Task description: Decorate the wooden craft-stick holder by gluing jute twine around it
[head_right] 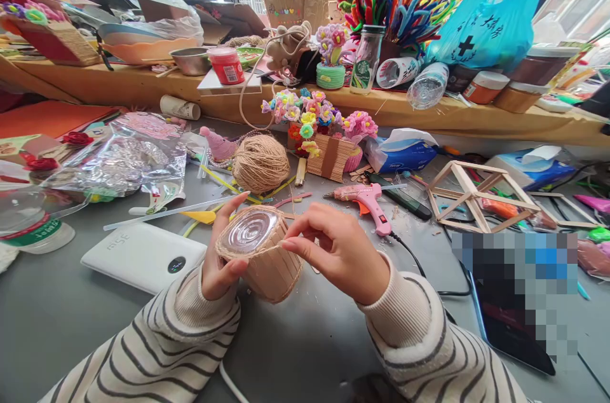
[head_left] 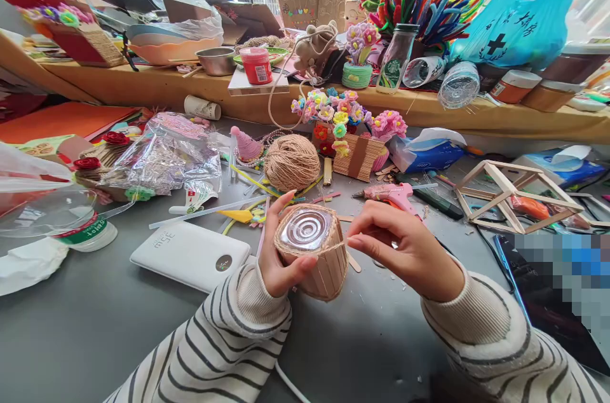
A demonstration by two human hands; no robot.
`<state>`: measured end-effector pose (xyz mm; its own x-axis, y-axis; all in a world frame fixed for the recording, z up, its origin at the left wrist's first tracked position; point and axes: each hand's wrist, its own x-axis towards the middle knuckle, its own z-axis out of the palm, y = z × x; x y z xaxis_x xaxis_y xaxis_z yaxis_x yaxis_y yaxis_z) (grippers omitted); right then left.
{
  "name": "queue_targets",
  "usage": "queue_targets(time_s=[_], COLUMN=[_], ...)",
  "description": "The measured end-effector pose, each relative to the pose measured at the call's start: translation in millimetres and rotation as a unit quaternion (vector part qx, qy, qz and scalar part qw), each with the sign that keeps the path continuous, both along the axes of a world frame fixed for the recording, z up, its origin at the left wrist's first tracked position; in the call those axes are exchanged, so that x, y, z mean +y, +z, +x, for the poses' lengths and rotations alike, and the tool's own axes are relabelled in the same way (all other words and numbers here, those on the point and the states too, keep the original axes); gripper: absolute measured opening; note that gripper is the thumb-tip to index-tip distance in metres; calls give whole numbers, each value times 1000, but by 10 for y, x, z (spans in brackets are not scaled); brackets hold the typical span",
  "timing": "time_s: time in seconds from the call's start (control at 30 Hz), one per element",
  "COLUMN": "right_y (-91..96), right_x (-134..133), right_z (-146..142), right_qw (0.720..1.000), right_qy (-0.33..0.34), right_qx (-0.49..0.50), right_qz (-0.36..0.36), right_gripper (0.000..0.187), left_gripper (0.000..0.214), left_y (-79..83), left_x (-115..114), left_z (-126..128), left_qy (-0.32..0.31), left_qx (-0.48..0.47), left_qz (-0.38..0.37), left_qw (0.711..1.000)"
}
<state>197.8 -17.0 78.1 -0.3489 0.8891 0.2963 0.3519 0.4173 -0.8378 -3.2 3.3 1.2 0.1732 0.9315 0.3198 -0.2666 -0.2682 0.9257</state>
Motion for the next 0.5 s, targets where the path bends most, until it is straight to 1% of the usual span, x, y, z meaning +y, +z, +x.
queue_targets(time_s=[0.13,0.3,0.43,0.5], right_y=[3,2,2,-4], right_x=[-27,-34,-38,-40], right_z=[-15,-31,-41,-48], right_qw=[1000,999,999,998], right_qy=[-20,-12,-10,-10], right_qx=[15,23,29,39], right_qz=[-9,-21,-26,-45], right_gripper=[25,21,22,26], left_gripper=[92,90,90,89], left_y=[-21,52,68,60], left_x=[5,-15,-22,-11], left_z=[5,19,26,26], left_qy=[-35,-105,-123,-133], left_qx=[-22,-37,-51,-48], left_qz=[-14,-53,-70,-77], left_qw=[999,992,989,987])
